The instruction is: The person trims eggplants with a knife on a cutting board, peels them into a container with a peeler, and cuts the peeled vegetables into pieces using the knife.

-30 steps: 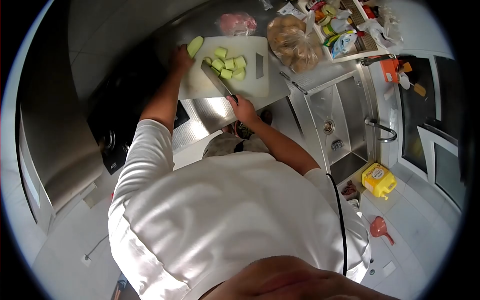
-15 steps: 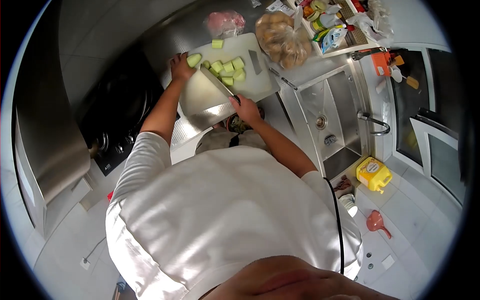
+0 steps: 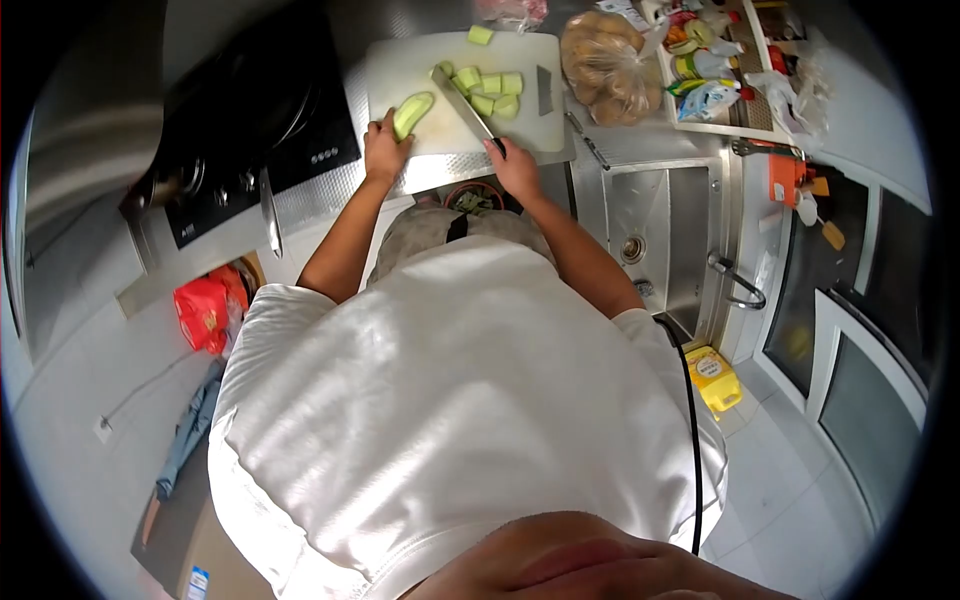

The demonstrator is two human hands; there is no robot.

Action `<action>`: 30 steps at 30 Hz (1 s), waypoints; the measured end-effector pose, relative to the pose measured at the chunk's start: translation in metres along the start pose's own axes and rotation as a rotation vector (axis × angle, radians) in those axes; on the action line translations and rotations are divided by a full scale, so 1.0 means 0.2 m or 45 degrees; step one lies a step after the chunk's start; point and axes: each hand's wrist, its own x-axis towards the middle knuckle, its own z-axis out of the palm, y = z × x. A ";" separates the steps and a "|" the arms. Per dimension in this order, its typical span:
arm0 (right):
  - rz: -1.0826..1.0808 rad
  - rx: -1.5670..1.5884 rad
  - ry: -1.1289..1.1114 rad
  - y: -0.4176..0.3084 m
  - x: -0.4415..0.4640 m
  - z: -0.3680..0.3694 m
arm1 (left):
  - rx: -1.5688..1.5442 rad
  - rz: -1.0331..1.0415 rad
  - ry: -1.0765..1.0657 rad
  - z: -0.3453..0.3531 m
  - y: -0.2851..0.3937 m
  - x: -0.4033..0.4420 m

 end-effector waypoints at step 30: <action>-0.101 -0.118 -0.190 -0.17 0.12 0.09 | -0.079 -0.238 0.160 0.08 -0.02 -0.22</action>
